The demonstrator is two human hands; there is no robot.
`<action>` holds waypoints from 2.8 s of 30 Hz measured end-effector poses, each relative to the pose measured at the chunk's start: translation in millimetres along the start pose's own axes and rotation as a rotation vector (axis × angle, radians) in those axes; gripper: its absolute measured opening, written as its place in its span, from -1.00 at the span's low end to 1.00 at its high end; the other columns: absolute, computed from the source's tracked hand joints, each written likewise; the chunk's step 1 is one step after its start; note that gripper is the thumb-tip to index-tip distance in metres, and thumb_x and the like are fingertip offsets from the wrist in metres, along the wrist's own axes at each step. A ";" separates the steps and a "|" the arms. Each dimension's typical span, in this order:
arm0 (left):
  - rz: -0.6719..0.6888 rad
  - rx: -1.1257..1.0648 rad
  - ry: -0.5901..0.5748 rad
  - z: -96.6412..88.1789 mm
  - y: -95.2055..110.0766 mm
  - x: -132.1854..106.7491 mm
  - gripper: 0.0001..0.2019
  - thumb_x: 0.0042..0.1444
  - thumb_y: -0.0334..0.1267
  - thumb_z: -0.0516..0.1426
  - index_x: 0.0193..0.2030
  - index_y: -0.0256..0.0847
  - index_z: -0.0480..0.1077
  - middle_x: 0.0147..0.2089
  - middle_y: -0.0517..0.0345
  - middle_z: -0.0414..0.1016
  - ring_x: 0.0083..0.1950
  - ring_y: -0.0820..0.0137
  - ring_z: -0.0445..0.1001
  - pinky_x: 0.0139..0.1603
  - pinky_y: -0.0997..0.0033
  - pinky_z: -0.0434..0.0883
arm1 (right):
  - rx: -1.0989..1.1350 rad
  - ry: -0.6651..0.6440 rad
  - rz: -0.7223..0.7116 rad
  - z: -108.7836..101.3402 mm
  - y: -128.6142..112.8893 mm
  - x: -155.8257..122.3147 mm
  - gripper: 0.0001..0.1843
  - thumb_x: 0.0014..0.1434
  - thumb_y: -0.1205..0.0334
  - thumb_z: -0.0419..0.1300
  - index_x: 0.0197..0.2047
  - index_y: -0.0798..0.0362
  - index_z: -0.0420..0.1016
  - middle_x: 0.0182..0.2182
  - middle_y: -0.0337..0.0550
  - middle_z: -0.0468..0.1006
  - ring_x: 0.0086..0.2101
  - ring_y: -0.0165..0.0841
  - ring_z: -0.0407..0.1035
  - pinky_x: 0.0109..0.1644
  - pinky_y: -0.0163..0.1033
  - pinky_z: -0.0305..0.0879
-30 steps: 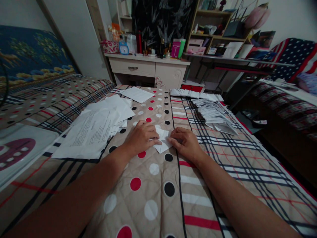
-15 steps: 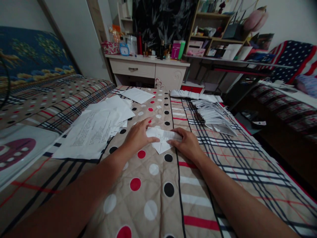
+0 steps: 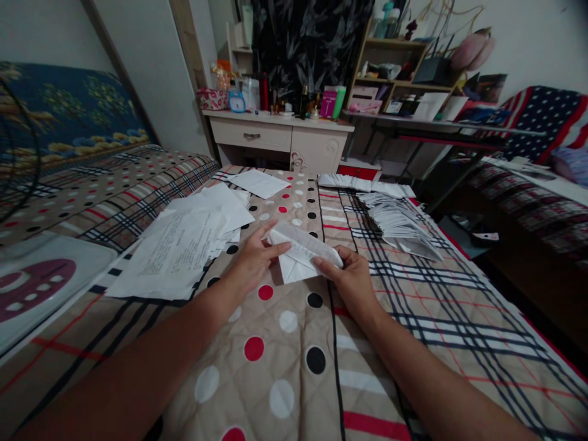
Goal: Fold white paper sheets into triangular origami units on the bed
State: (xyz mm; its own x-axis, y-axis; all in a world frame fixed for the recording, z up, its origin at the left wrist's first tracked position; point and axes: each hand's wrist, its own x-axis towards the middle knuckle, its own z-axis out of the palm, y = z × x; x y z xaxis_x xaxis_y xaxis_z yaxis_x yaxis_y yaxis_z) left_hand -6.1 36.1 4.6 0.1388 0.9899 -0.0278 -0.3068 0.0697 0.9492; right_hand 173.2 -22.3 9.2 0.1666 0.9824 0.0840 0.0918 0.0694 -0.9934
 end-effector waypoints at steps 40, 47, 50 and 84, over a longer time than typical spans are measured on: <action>1.028 1.023 -0.261 -16.9 21.6 -3.2 -0.70 -0.17 -0.69 0.09 -0.44 -0.21 0.49 -0.36 0.16 0.54 -0.23 0.34 0.47 -0.11 0.25 0.32 | -0.518 0.050 -0.831 -33.4 -2.7 15.1 -0.68 -0.16 0.66 0.06 -0.47 0.02 0.38 -0.37 -0.20 0.46 -0.27 -0.31 0.35 -0.16 -0.19 0.25; 0.924 1.369 -0.493 -25.5 8.8 1.7 -0.68 -0.15 -0.68 0.05 -0.41 -0.19 0.46 -0.32 0.18 0.53 -0.18 0.32 0.45 -0.09 0.24 0.25 | -0.802 -0.276 -0.716 -36.1 8.4 23.0 -0.69 -0.19 0.66 0.04 -0.51 0.05 0.39 -0.40 -0.15 0.45 -0.30 -0.30 0.33 -0.21 -0.22 0.21; 0.796 1.438 -0.521 -22.4 15.6 -2.7 -0.76 -0.11 -0.59 0.10 -0.39 -0.18 0.47 -0.28 0.17 0.53 -0.16 0.29 0.44 -0.08 0.23 0.25 | -0.833 -0.333 -0.674 -38.4 9.5 21.9 -0.71 -0.17 0.60 0.11 -0.43 0.04 0.44 -0.36 -0.15 0.47 -0.26 -0.28 0.35 -0.15 -0.21 0.22; 0.495 1.424 -0.609 -19.6 14.8 -9.0 -0.57 0.12 -0.17 0.21 0.14 0.30 0.38 -0.10 0.15 0.35 -0.02 0.25 0.31 -0.05 0.25 0.22 | -0.251 -0.185 -0.118 -37.2 3.2 35.8 -0.63 0.04 -0.04 0.31 -0.19 0.06 0.60 -0.21 -0.03 0.60 -0.17 -0.21 0.46 -0.07 -0.10 0.37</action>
State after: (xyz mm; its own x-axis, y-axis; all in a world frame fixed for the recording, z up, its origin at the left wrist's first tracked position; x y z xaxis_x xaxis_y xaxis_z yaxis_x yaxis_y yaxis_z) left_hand -30.3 30.7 12.7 0.7348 0.6627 0.1445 0.5912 -0.7302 0.3424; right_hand 216.0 6.7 11.9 -0.0386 0.9866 0.1584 0.3423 0.1620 -0.9255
